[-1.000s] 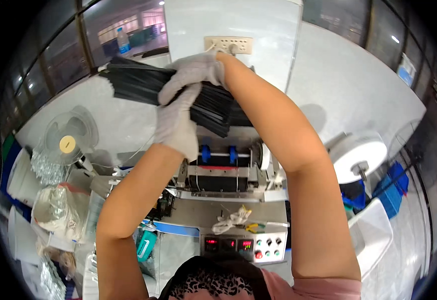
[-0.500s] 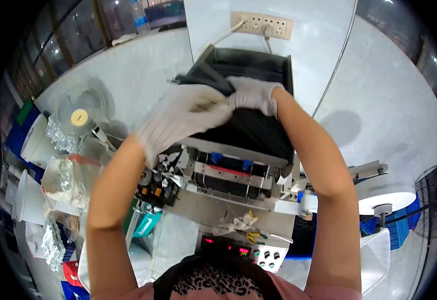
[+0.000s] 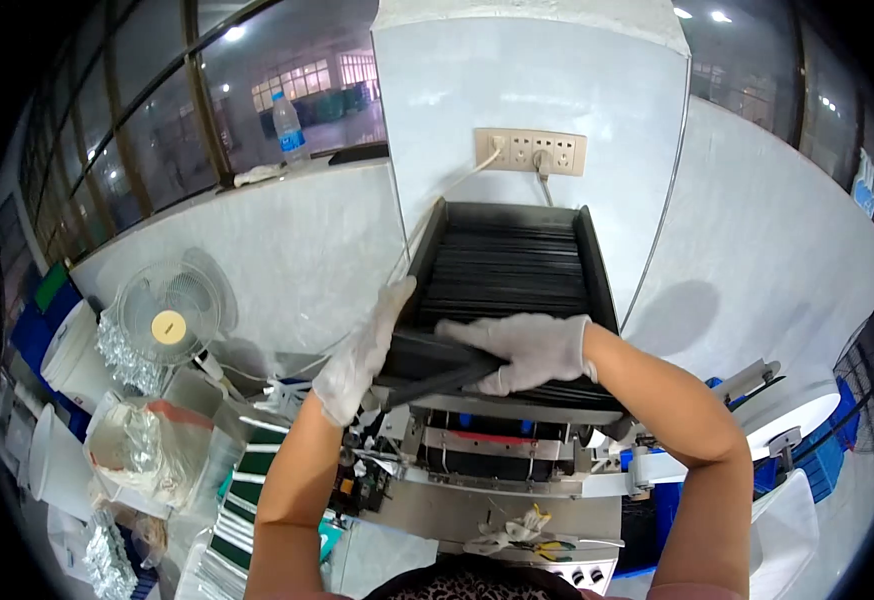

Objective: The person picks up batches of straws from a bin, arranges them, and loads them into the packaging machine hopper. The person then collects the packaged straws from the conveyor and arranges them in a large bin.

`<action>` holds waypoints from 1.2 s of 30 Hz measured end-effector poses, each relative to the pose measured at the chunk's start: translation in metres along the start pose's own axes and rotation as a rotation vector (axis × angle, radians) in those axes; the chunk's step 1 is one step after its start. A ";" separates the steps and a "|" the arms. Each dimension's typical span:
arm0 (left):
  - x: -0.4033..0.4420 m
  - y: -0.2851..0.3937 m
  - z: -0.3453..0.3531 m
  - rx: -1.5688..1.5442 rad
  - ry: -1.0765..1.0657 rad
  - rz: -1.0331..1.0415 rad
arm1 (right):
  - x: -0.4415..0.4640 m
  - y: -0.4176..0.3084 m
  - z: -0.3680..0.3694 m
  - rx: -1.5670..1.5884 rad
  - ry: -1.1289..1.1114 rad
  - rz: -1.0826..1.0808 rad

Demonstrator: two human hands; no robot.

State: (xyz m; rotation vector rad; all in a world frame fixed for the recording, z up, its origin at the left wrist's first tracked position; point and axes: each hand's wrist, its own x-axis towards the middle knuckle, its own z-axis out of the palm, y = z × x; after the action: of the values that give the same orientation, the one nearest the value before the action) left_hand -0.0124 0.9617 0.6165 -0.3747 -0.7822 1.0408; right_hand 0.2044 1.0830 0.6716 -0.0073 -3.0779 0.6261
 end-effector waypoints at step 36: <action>-0.011 0.008 -0.061 -2.379 0.661 -1.339 | 0.070 0.157 -0.061 -0.411 0.164 0.848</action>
State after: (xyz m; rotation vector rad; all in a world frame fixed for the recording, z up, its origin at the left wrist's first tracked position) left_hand 0.0238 0.9602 0.5661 -1.6533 -0.9655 -1.6747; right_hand 0.1350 1.2517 0.6663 -1.3161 -2.8611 -0.0528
